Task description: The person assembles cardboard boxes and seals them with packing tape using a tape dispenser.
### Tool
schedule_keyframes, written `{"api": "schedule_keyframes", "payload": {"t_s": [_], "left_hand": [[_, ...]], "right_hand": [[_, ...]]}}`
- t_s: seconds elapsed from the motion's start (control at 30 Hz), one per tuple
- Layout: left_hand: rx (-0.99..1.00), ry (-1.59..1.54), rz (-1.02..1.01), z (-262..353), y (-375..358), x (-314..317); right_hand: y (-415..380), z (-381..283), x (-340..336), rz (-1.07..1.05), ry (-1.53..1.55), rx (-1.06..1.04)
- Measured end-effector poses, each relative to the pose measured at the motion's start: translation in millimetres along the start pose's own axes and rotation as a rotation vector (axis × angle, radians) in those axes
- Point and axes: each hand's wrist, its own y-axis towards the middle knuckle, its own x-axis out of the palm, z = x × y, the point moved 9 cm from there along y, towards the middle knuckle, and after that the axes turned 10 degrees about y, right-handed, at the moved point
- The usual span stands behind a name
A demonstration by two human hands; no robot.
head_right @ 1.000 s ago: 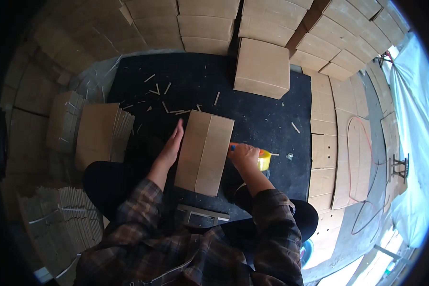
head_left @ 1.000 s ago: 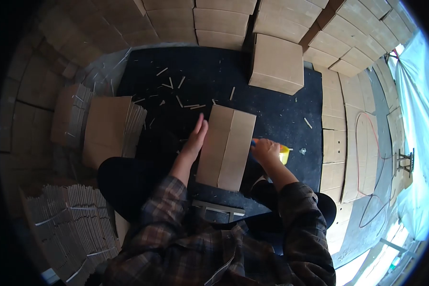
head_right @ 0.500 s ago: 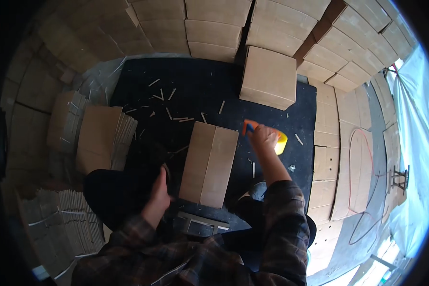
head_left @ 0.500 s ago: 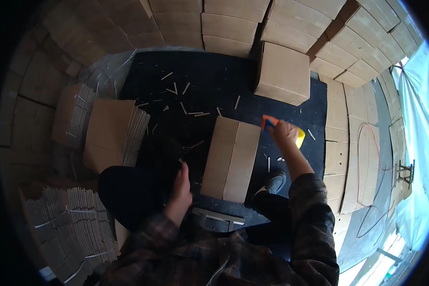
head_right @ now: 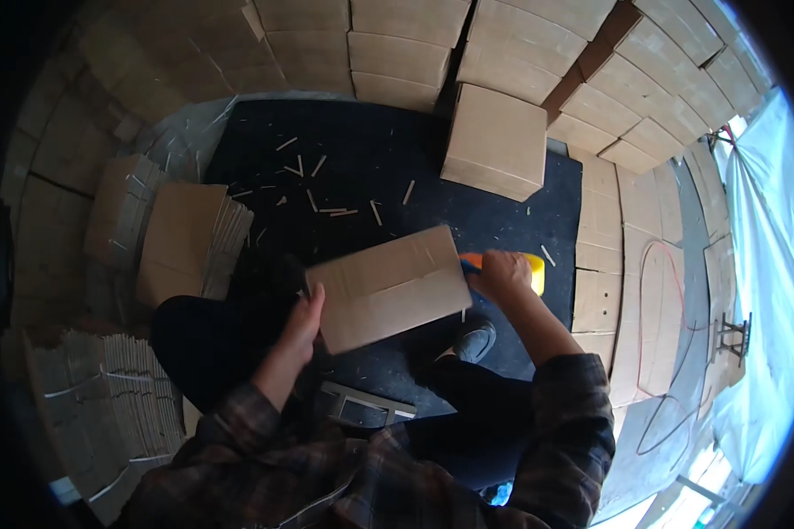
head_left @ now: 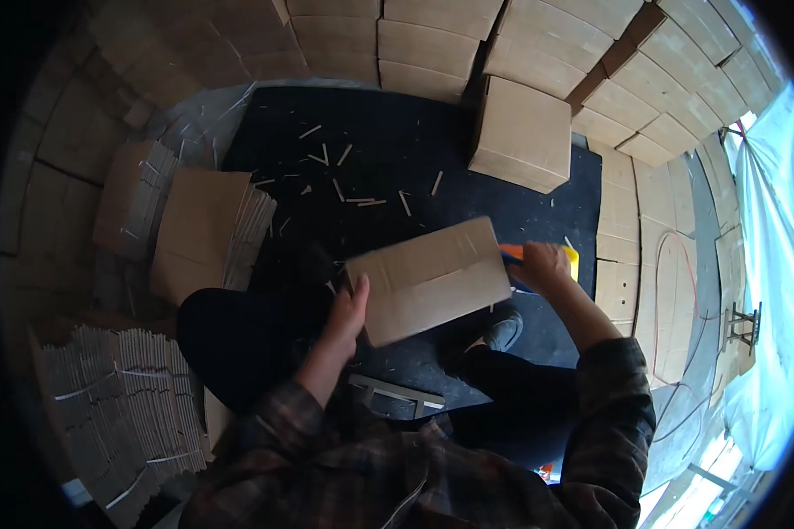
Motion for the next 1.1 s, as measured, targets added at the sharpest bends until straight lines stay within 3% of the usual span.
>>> {"api": "schedule_keyframes", "payload": {"t_s": [0.1,0.17,0.2,0.27,0.43,0.53,0.6,0.67,0.73,0.83,0.87,0.9,0.97,1.1], "left_hand": [[0.079,0.159,0.011,48.4,30.6,7.4],[0.34,0.325,0.059,75.9,44.3,13.9],[0.34,0.33,0.051,68.9,56.7,17.5],[0.477,0.617,0.241,67.6,73.5,16.0],[0.484,0.692,0.258,76.4,80.0,27.3],[0.472,0.628,0.26,69.5,87.1,23.0],[0.442,0.565,0.262,67.1,83.2,21.9],[0.881,0.669,0.663,117.9,22.7,11.6],[0.883,0.514,0.473,139.0,-8.4,23.4],[0.386,-0.063,-0.195,117.4,-28.4,61.3],[0.201,-0.151,-0.3,110.2,-38.7,69.7],[0.198,-0.155,-0.292,115.8,-47.6,67.8],[0.011,-0.312,-0.457,108.5,-62.9,81.5],[-0.037,-0.384,-0.529,99.5,-70.0,92.5]], "right_hand": [[-35.5,18.0,12.4,-0.018,-0.007,0.047],[-50.6,30.3,24.4,-0.121,0.065,0.176],[-51.5,35.9,31.1,-0.108,0.095,0.191],[-48.2,46.2,44.2,-0.106,0.111,0.215],[-46.8,89.8,38.5,-0.107,0.193,0.308],[-65.6,107.4,-5.6,0.038,0.294,0.313],[-85.9,112.5,-28.3,0.227,0.591,0.232],[-111.9,86.1,-57.7,0.238,0.689,0.192],[-122.2,56.1,-67.9,0.195,0.903,-0.058],[-128.0,18.5,-64.7,0.13,1.011,-0.164],[-128.0,8.8,-63.4,0.121,1.008,-0.17],[-127.9,-3.8,-61.1,0.071,1.035,-0.197],[-127.1,-19.9,-57.2,-0.014,1.065,-0.222],[-115.5,-31.1,-46.1,-0.069,1.047,-0.235]]}}
